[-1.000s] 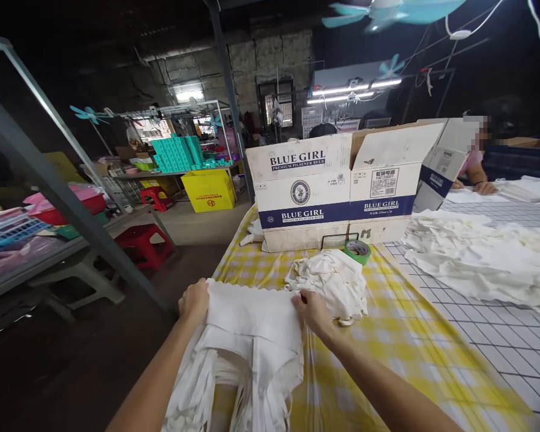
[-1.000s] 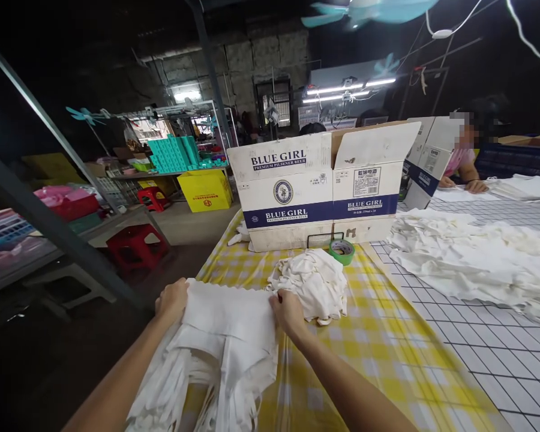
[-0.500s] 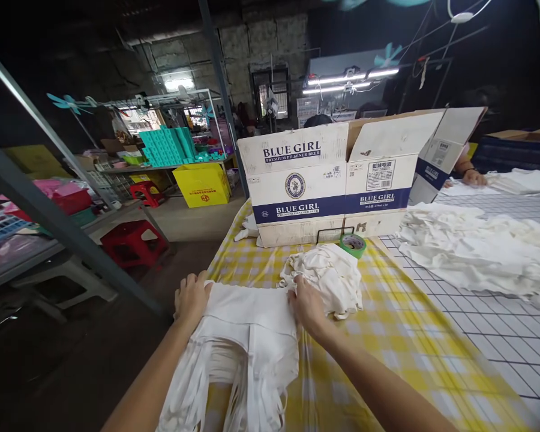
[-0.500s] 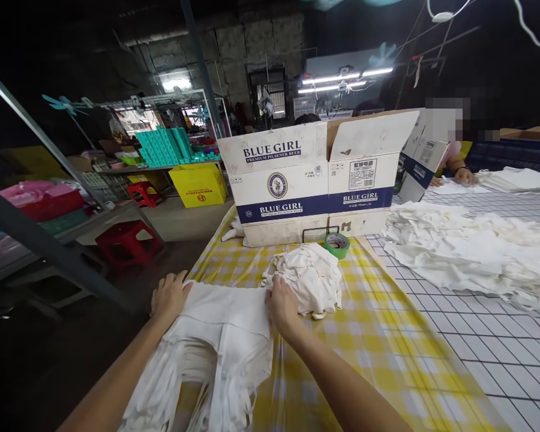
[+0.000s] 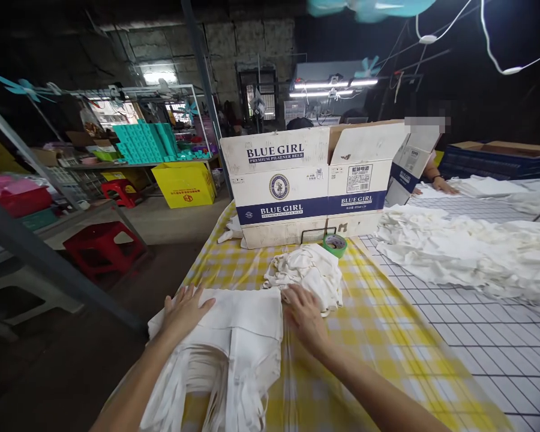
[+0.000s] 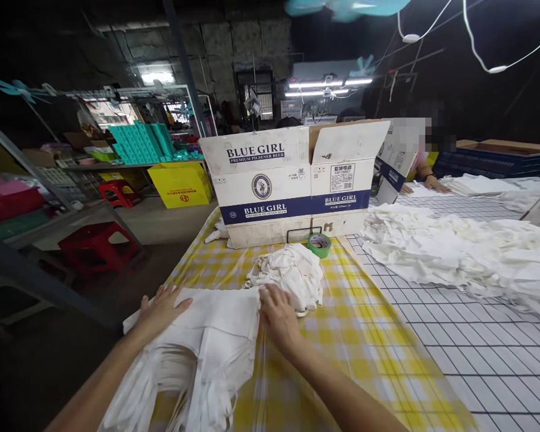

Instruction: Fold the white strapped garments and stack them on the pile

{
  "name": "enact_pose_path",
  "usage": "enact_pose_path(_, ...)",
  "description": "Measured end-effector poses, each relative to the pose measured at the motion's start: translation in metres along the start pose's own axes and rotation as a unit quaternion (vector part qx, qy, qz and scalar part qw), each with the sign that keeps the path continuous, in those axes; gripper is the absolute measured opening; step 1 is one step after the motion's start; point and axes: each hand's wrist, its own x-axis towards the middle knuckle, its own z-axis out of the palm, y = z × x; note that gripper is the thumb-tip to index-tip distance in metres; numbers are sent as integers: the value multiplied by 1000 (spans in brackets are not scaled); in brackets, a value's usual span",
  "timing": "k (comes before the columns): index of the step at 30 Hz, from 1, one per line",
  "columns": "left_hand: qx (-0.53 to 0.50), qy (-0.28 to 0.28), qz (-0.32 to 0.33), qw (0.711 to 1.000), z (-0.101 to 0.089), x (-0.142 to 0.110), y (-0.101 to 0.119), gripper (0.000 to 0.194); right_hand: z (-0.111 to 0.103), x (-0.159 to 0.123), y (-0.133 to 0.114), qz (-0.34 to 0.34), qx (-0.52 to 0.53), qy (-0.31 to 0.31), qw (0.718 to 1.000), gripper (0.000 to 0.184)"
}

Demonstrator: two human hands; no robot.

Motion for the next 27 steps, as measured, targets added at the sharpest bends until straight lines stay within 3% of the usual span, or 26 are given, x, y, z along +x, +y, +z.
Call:
enact_pose_path(3, -34, 98, 70, 992, -16, -27, 37, 60, -7, 0, 36, 5, -65, 12, 998, 50)
enact_pose_path(5, -97, 114, 141, 979, -26, -50, 68, 57, -11, 1, 55, -55, -62, -22, 996, 51)
enact_pose_path(8, -213, 106, 211, 948, -43, -83, 111, 51, -21, 10, 67, -64, 69, -32, 995, 26)
enact_pose_path(10, -289, 95, 218, 927, -52, -99, 133, 48, -32, 24, 68, -24, 151, -8, 988, 13)
enact_pose_path(13, -390, 73, 211, 893, -58, -115, 151, 43, -56, 53, 64, 22, 193, 44, 980, 12)
enact_pose_path(20, -577, -24, 165, 800, -41, -131, 178, 41, -126, 110, 60, 70, 341, 100, 932, 22)
enact_pose_path(24, -599, -29, 165, 783, -50, -128, 203, 46, -166, 124, 48, 69, 397, 121, 907, 24)
enact_pose_path(27, -585, 31, 161, 795, -65, -117, 232, 54, -194, 128, 30, 42, 416, 119, 900, 22)
